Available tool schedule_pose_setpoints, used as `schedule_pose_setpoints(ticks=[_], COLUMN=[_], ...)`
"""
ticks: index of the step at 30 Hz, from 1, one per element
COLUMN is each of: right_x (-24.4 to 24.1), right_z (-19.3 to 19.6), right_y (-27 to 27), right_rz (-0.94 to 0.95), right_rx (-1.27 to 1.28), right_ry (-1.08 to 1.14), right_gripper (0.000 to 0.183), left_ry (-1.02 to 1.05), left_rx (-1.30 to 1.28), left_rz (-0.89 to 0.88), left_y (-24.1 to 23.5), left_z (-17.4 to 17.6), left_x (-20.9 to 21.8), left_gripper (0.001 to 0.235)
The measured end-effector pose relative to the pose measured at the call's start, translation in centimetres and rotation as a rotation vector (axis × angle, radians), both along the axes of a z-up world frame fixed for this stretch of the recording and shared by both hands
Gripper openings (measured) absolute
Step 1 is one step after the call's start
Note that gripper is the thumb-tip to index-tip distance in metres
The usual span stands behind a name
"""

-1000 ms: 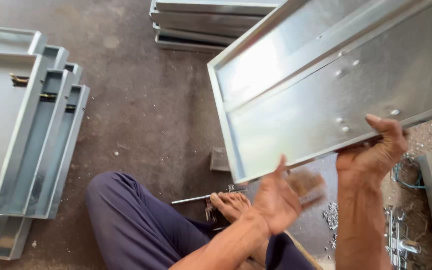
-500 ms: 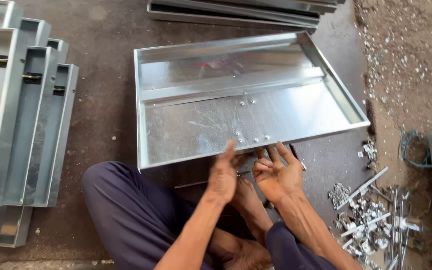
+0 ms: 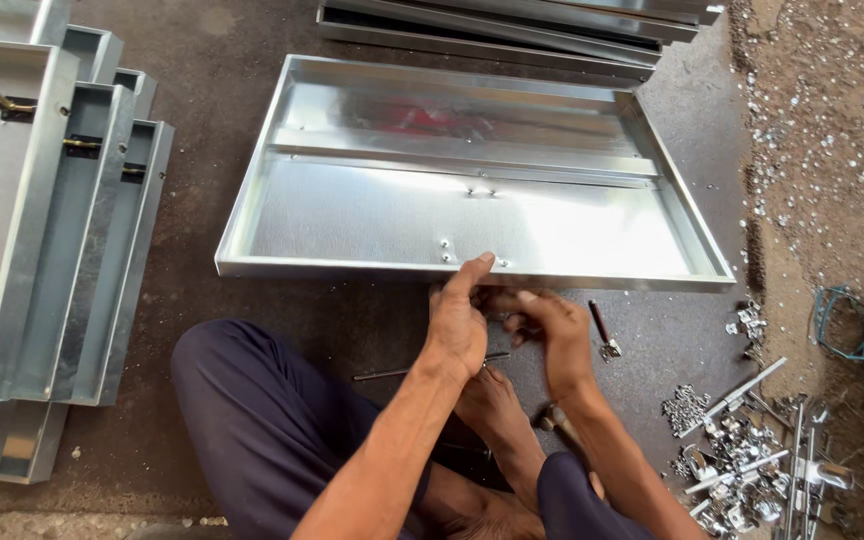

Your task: The person assembles metal panels by aligning hardware components, hammering rivets or pins through pre-drilled holes, and securing latch mechanisms using a small hand tool.

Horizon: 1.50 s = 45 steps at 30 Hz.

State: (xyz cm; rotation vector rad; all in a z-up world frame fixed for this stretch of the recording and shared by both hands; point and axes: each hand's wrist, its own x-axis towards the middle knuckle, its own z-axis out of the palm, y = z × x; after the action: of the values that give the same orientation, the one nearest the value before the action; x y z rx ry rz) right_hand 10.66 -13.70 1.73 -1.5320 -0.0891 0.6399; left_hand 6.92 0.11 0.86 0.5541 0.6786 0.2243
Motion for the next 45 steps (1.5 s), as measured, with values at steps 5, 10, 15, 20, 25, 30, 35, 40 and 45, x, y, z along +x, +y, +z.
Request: schedule_pose_setpoints(ticks=[5, 10, 15, 20, 25, 30, 35, 40, 45], right_x=[3.2, 5.0, 6.1, 6.3, 1.3, 1.3, 2.3, 2.1, 2.6], right_z=[-2.3, -3.7, -6.3, -7.0, -5.5, -5.3, -7.5, -9.1, -9.4], right_y=[0.8, 2.7, 5.8, 4.7, -3.8, -6.8, -7.7, -7.8, -8.1], right_rz=[0.435, 0.485, 0.218, 0.214, -0.263, -0.606, -0.576, -0.634, -0.579], right_rx=[-0.965, -1.021, -1.032, -1.079, 0.011, -0.055, -0.173, -0.129, -0.158], right_ry=[-1.34, -1.048, -0.91, -0.787, -0.089, 0.024, 0.064, 0.044, -0.085], right_gripper=[0.108, 0.106, 0.054, 0.057, 0.041, 0.035, 0.034, 0.041, 0.046], left_ry=[0.095, 0.095, 0.08, -0.036, -0.089, -0.056, -0.003, 0.066, 0.108], left_rx=[-0.098, -0.088, -0.059, -0.11, -0.178, -0.264, -0.275, -0.228, -0.179], left_rz=[-0.078, -0.192, -0.278, -0.303, -0.282, -0.317, -0.336, -0.329, -0.254], left_y=[3.9, 6.3, 6.7, 5.5, 4.3, 1.7, 0.8, 1.1, 1.1], left_z=[0.7, 3.1, 3.2, -1.5, -7.4, -9.3, -9.9, -9.2, -10.7], left_x=[1.1, 1.2, 1.9, 3.1, -0.6, -4.4, -4.4, -4.7, -4.3], left_gripper=[0.029, 0.038, 0.042, 0.025, 0.011, 0.013, 0.017, 0.02, 0.026])
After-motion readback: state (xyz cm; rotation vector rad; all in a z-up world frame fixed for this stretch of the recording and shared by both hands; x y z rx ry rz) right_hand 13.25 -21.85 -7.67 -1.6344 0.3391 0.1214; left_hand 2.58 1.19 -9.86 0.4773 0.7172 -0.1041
